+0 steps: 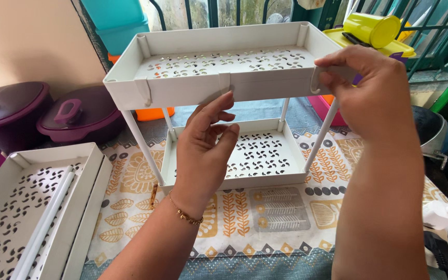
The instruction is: The person assembles a two-tier white plastic rack by inserting vertical support rods into corner sockets on perforated trays. They align and press each rod into place, then lift and reposition the trays to complete the structure.
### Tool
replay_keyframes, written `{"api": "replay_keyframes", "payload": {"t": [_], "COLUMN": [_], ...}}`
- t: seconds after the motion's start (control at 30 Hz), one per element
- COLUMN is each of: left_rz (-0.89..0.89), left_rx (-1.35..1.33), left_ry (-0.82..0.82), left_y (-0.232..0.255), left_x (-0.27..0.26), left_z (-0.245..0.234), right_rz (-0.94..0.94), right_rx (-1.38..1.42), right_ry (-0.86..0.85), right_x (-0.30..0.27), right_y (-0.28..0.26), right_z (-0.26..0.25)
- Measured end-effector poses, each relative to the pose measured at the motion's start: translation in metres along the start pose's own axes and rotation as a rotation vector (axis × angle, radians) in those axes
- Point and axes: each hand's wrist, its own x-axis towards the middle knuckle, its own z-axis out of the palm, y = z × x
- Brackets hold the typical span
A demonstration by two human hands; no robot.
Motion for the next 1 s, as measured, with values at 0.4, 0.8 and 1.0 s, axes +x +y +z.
{"api": "replay_keyframes", "payload": {"t": [0.4,0.8,1.0], "left_rz": [0.227,-0.014,-0.005], "left_rx": [0.699,0.636,0.466], "left_ry": [0.534,0.376,0.301], "left_y": [0.033,0.024,0.026], "left_x": [0.032,0.038,0.039], "left_z": [-0.114,-0.121,-0.124], "right_rz": [0.359,0.394,0.363], "right_rx": [0.023,-0.204,-0.135], "right_ry": [-0.102,-0.085,-0.080], "right_x": [-0.011,-0.006,-0.005], "right_y": [0.058,0.027,0.021], "right_z": [-0.040,-0.016,-0.017]}}
